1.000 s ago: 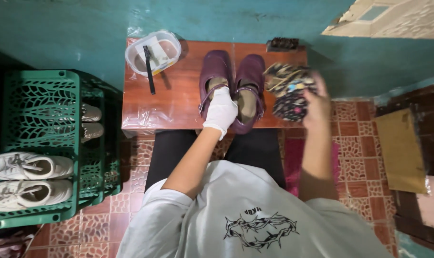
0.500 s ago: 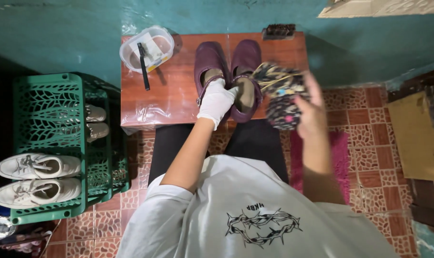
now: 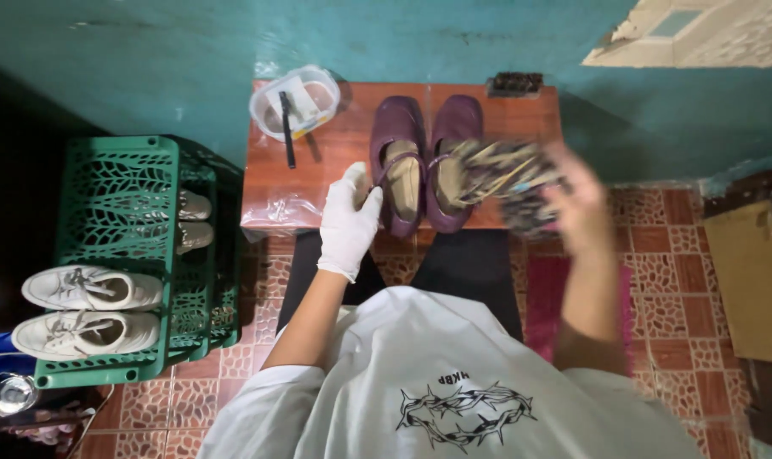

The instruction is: The person cleans a pair of purple shoes using a patterned cloth. They wipe the soles, sides, and uppers of both shoes while holding them on a wooden table. The person then places the shoes side-by-side on the table.

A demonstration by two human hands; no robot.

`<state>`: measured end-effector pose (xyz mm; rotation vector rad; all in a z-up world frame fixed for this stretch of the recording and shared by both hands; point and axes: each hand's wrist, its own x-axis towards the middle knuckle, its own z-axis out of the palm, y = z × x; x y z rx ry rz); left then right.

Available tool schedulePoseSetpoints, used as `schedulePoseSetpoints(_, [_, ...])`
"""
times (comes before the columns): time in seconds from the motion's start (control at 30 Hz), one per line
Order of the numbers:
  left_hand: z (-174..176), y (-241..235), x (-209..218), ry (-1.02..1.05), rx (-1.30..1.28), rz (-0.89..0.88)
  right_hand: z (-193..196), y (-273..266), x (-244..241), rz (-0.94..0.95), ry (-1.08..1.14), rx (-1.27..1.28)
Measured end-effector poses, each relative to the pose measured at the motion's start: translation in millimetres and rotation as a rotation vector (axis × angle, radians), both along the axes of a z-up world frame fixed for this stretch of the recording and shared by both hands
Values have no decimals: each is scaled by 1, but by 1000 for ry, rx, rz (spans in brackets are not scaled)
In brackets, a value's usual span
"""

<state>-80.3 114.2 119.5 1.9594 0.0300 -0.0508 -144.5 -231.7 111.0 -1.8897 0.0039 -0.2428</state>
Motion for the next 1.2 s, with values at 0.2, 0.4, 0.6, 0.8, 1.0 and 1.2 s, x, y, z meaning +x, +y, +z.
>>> schedulePoseSetpoints(0.2, [-25,4,18,315,-12,-20,65,5,24,-406,29,-527])
schedulePoseSetpoints(0.4, [-28,2,28,522,162,-78,-117,-51,61,-64,638,-1078])
schedulePoseSetpoints(0.6, [-40,-4,38,486,76,-43,-96,-45,38,-24,540,-1017])
schedulePoseSetpoints(0.8, [-16,-14,35,452,176,-107,-106,-76,60,-472,147,-778])
schedulePoseSetpoints(1.0, [16,-29,22,60,228,-114,-150,-123,115,-498,-31,-693])
schedulePoseSetpoints(1.2, [-6,-40,32,103,317,-149,-101,-109,124,-430,8,-706])
